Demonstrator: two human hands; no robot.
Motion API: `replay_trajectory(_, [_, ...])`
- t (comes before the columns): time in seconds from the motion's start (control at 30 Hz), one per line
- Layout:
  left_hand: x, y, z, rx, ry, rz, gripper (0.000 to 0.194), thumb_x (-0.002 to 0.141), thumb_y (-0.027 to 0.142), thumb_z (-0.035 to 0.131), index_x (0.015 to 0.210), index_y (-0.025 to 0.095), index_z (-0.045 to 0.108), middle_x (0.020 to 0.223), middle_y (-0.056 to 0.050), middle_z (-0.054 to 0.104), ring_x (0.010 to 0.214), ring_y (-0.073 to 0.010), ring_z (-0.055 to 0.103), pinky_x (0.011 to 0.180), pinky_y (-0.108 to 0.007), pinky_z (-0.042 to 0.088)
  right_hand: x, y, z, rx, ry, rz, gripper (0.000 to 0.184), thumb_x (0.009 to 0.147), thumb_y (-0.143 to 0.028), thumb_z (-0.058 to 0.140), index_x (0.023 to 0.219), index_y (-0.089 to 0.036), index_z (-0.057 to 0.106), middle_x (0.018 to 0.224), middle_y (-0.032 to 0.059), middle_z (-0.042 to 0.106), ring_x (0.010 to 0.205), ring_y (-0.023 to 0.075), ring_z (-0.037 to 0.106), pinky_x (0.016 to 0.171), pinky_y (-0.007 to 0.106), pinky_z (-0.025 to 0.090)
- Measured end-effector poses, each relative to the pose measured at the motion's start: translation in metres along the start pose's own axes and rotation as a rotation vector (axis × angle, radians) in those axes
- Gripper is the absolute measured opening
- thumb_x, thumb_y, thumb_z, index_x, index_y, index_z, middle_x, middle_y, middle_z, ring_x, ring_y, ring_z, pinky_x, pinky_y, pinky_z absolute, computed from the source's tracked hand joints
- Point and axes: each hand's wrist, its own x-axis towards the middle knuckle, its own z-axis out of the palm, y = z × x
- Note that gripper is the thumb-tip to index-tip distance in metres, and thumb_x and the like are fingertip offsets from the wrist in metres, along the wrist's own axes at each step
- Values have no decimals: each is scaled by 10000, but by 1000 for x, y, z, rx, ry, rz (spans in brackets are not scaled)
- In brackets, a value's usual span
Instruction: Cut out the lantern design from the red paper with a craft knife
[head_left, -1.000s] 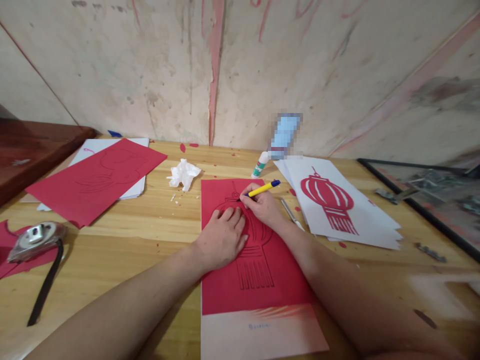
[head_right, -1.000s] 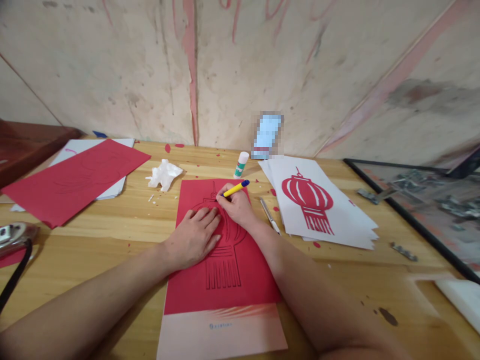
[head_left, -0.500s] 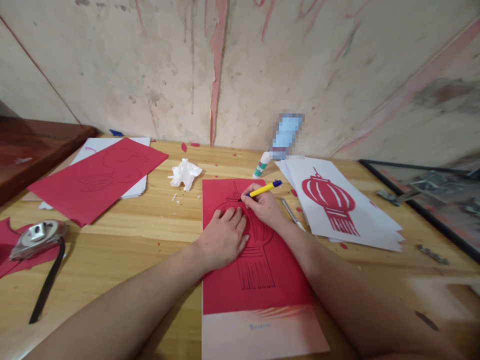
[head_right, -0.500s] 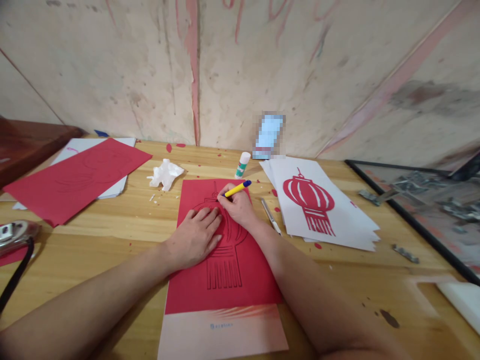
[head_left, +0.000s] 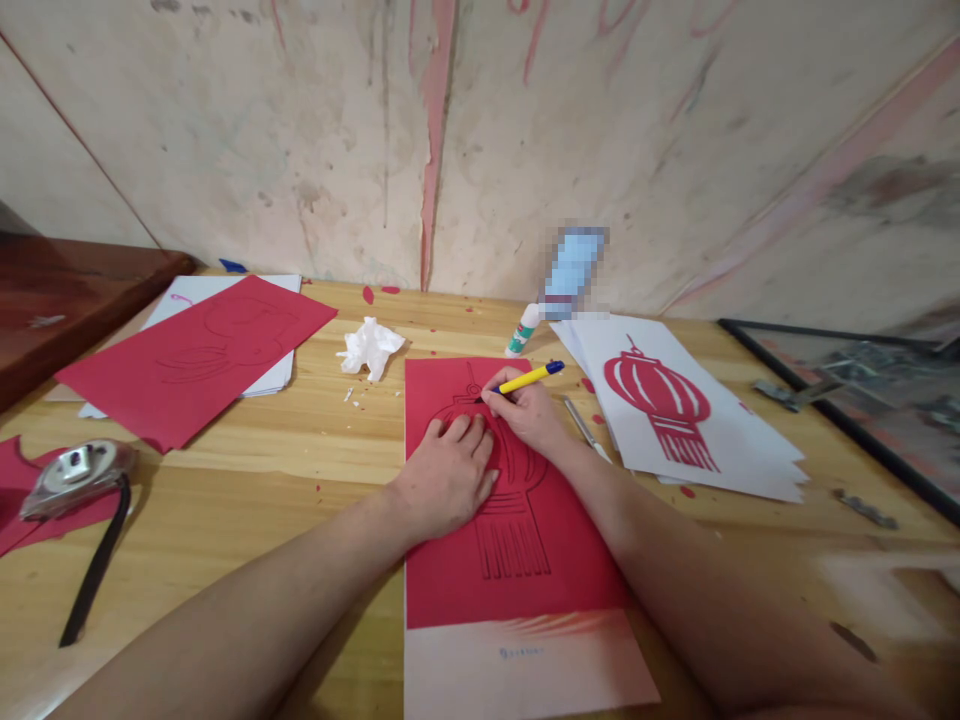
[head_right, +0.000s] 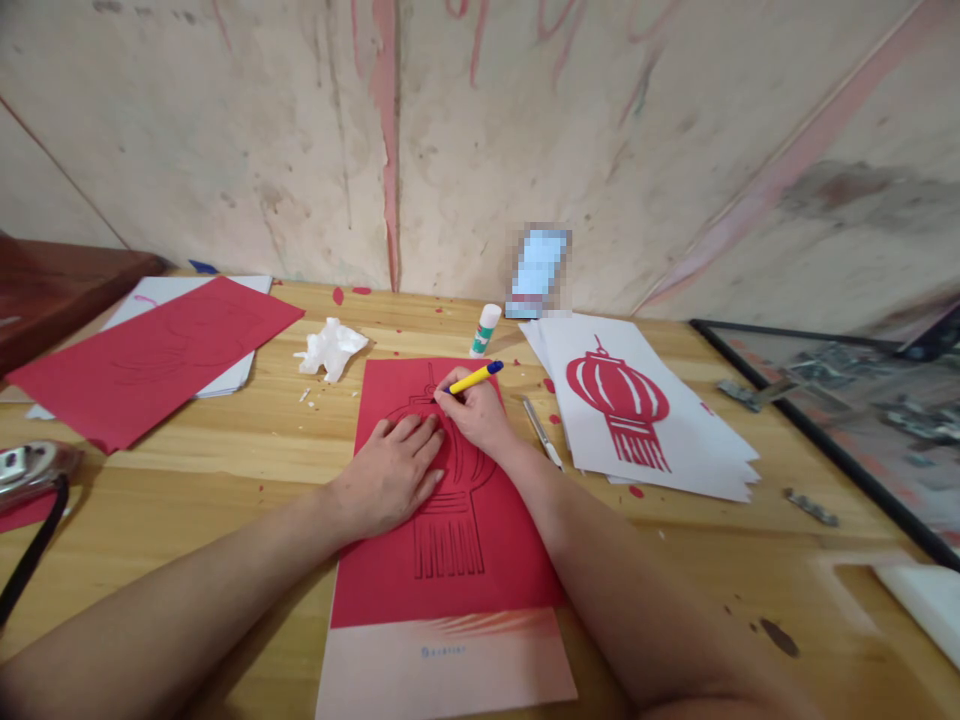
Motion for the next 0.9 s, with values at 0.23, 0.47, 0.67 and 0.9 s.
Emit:
replay_trajectory(0.23, [0, 0, 2, -9, 9, -4, 458, 1021, 369, 365, 1319, 80, 558, 1397, -183, 573, 1219, -317, 515, 952, -485, 428, 0, -1, 1, 17, -24, 9, 141, 745, -364, 606, 742, -235, 548, 651, -13, 543, 632, 167, 528, 594, 301, 439])
replay_trajectory(0.47, [0, 0, 2, -13, 20, 3, 454, 1019, 364, 379, 1307, 68, 565, 1391, -184, 578, 1215, -323, 521, 944, -493, 435, 0, -3, 0, 1, -41, -2, 143, 759, -365, 601, 754, -232, 551, 666, -17, 546, 632, 161, 535, 612, 305, 450])
replay_trajectory(0.67, [0, 1, 1, -7, 8, 0, 459, 1022, 361, 372, 1315, 63, 562, 1393, -186, 578, 1211, -322, 520, 951, -494, 432, 0, -1, 1, 8, -30, -10, 136, 755, -353, 605, 750, -228, 551, 660, -16, 550, 618, 158, 535, 597, 302, 449])
replay_trajectory(0.9, [0, 1, 2, 16, 21, 2, 463, 1020, 377, 373, 1311, 70, 562, 1389, -187, 577, 1204, -316, 518, 950, -483, 429, 0, -1, 0, -1, -43, -15, 121, 764, -336, 606, 760, -225, 558, 674, -18, 558, 596, 150, 524, 606, 308, 454])
